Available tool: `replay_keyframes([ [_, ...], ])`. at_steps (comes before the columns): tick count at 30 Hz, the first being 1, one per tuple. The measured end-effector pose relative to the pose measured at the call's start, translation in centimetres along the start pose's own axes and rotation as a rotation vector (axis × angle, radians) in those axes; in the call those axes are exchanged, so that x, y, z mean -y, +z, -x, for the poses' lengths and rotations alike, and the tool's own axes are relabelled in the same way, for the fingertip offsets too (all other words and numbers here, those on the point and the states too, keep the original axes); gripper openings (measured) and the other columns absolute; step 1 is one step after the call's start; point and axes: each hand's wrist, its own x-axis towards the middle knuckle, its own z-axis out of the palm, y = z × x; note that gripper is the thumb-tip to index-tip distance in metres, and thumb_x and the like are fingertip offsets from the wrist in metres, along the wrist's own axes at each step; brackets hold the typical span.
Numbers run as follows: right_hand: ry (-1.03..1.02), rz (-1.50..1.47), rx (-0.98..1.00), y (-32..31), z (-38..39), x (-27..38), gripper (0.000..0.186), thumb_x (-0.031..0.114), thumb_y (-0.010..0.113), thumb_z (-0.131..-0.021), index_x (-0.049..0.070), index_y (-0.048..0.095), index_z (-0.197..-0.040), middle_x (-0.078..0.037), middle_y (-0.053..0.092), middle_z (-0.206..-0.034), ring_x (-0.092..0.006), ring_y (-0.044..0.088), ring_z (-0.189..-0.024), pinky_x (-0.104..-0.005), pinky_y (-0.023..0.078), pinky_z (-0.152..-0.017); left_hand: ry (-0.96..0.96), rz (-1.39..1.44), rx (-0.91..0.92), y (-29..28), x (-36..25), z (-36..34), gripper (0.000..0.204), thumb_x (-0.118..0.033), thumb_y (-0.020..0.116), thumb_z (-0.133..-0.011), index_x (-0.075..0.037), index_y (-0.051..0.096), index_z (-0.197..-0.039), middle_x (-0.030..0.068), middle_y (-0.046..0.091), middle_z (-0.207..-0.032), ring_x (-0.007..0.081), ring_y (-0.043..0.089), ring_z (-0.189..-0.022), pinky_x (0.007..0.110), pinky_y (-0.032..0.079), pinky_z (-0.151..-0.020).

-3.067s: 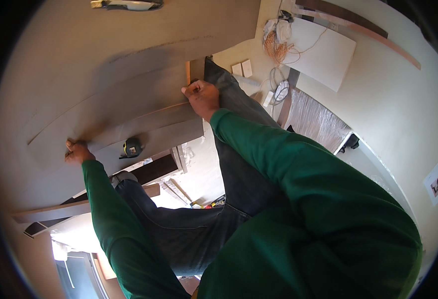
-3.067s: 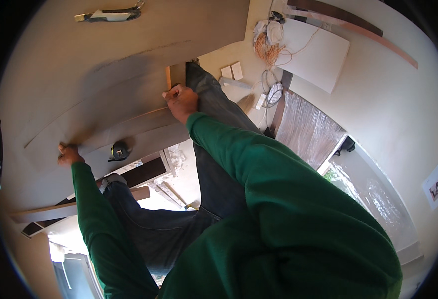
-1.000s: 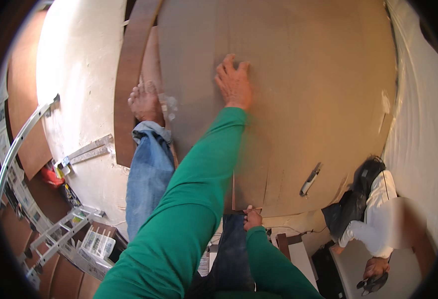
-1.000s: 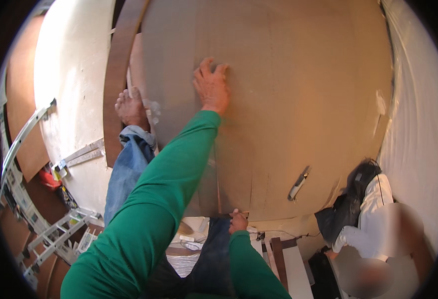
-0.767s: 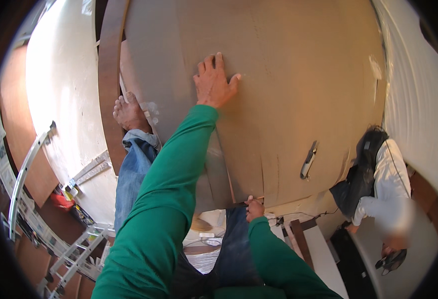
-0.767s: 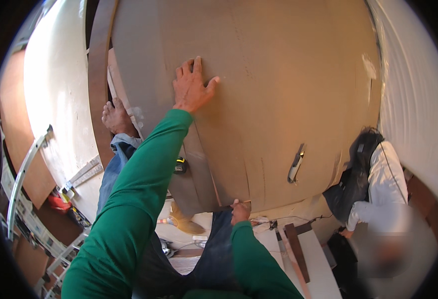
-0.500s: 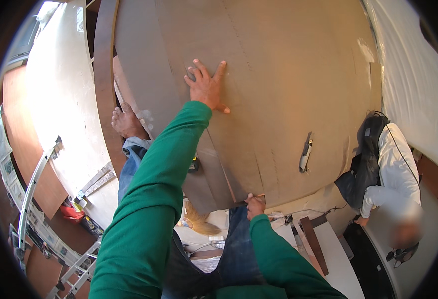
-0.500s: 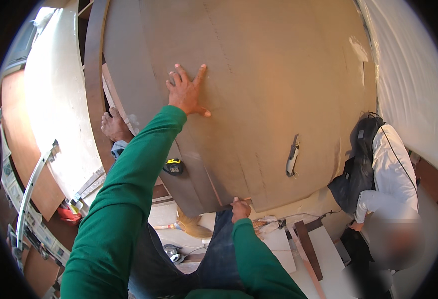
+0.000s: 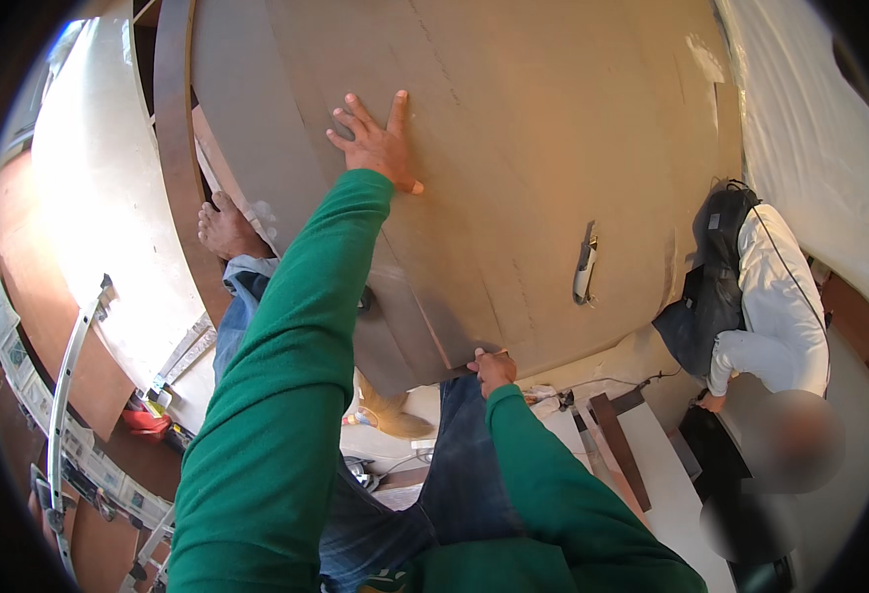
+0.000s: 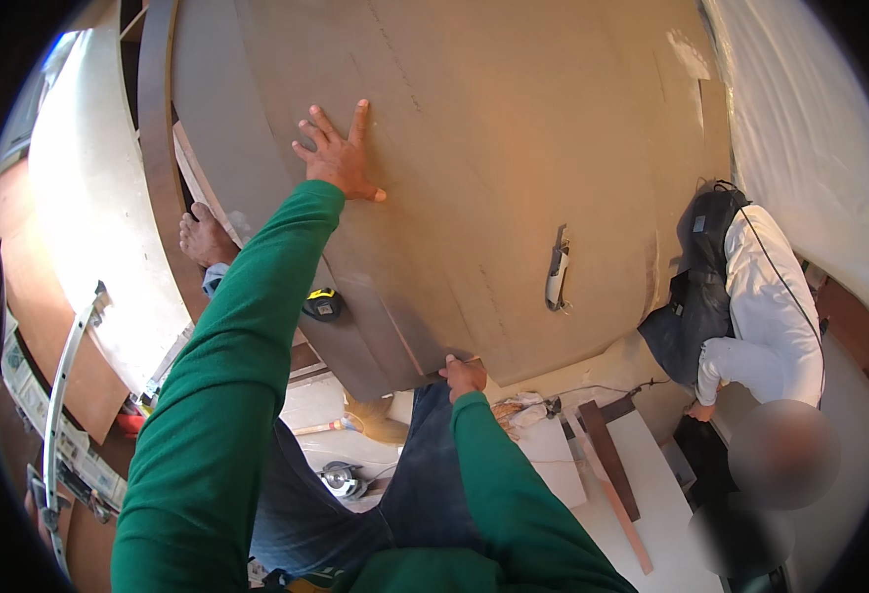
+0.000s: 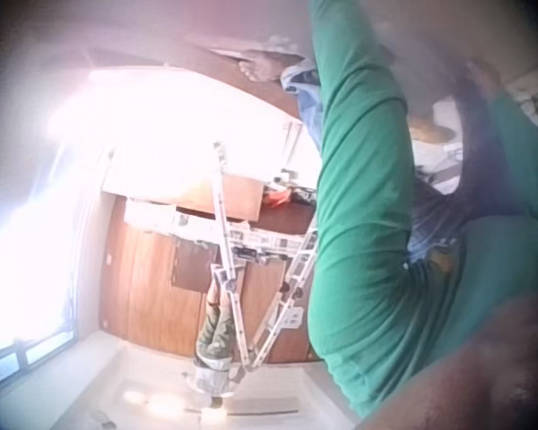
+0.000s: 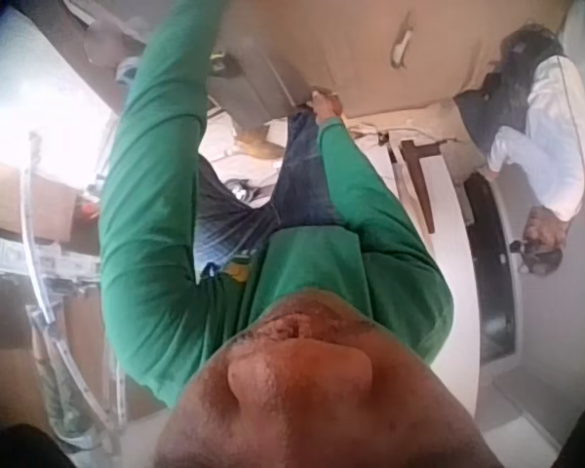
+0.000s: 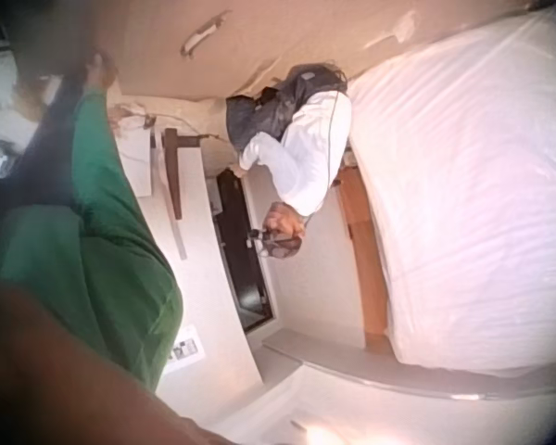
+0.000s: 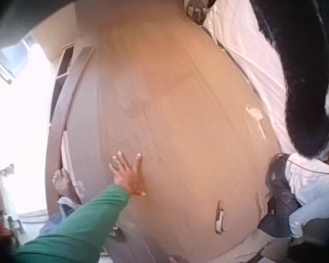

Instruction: The person measures and marks a large sheet of plywood using a tape measure, pencil, and straight edge. They then use a utility knife to score and cut the plywood along the marked lines.

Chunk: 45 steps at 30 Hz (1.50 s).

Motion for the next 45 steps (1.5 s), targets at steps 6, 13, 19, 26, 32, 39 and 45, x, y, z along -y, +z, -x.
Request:
replay_keyframes([
  [6,-0.185,0.56,0.167,-3.9,3.2,6.2,0.031,0.024,0.064,-0.095,-0.005,0.075,-0.095,-0.019,0.076,-0.09,-0.0231,0.074,-0.079,-0.0391,0.055,-0.074,0.014,0.031,-0.04,0.4,0.2,0.0,0.154,-0.06,0.094,-0.059,-0.027,-0.012,-0.166,0.0472,-0.003,-0.16,0.0637,0.013,-0.149,0.073,0.026,-0.115],
  [13,-1.017,0.301,0.312,-3.5,8.7,24.1,0.032,0.031,0.055,-0.107,0.004,0.072,-0.107,-0.002,0.059,-0.073,-0.0118,0.055,-0.071,-0.0293,0.047,-0.067,0.014,0.044,-0.093,0.9,1.0,-0.2,0.158,-0.063,0.095,-0.055,-0.025,-0.013,-0.165,0.0492,-0.002,-0.159,0.0666,0.011,-0.148,0.076,0.021,-0.115],
  [19,-1.111,0.159,0.338,2.8,13.0,41.2,0.033,0.034,0.055,-0.107,0.005,0.07,-0.114,-0.001,0.061,-0.077,-0.0105,0.055,-0.069,-0.029,0.047,-0.064,0.065,0.091,-0.107,0.3,1.4,0.0,0.158,-0.062,0.096,-0.051,-0.023,-0.004,-0.167,0.0395,-0.002,-0.165,0.0608,0.007,-0.151,0.076,0.017,-0.116],
  [26,-1.187,0.26,0.242,9.8,14.2,47.5,0.028,0.026,0.062,-0.105,0.008,0.062,-0.126,-0.003,0.065,-0.082,-0.0095,0.059,-0.075,-0.0272,0.049,-0.066,0.154,0.096,-0.133,0.4,2.0,-1.0,0.154,-0.059,0.098,-0.048,-0.013,0.01,-0.166,0.0174,0.001,-0.172,0.0449,0.005,-0.158,0.075,0.019,-0.118],
  [32,-0.799,-0.168,0.761,10.3,11.6,48.3,0.044,0.007,0.068,-0.096,-0.004,0.053,-0.135,-0.006,0.068,-0.091,-0.014,0.065,-0.076,-0.0298,0.054,-0.065,0.199,0.145,-0.12,0.0,2.9,-1.4,0.153,-0.057,0.099,-0.047,-0.014,0.012,-0.165,0.0176,0.004,-0.172,0.0452,0.008,-0.157,0.075,0.023,-0.117],
  [39,-0.849,-0.118,0.823,10.1,13.0,47.4,0.049,0.024,0.071,-0.098,-0.008,0.058,-0.133,-0.005,0.064,-0.093,-0.0141,0.068,-0.079,-0.0261,0.057,-0.075,0.178,0.127,-0.094,0.1,2.9,-1.8,0.154,-0.059,0.098,-0.046,-0.019,0.011,-0.166,0.0143,0.001,-0.173,0.0415,0.006,-0.158,0.073,0.021,-0.119],
  [45,-1.136,0.132,0.474,12.0,11.0,47.7,0.043,0.033,0.062,-0.105,-0.003,0.064,-0.127,-0.005,0.065,-0.09,-0.012,0.069,-0.074,-0.025,0.057,-0.068,0.191,0.183,-0.082,0.4,3.1,-1.9,0.155,-0.055,0.1,-0.046,-0.018,0.009,-0.165,0.015,0.0,-0.173,0.0436,0.004,-0.158,0.074,0.019,-0.119],
])
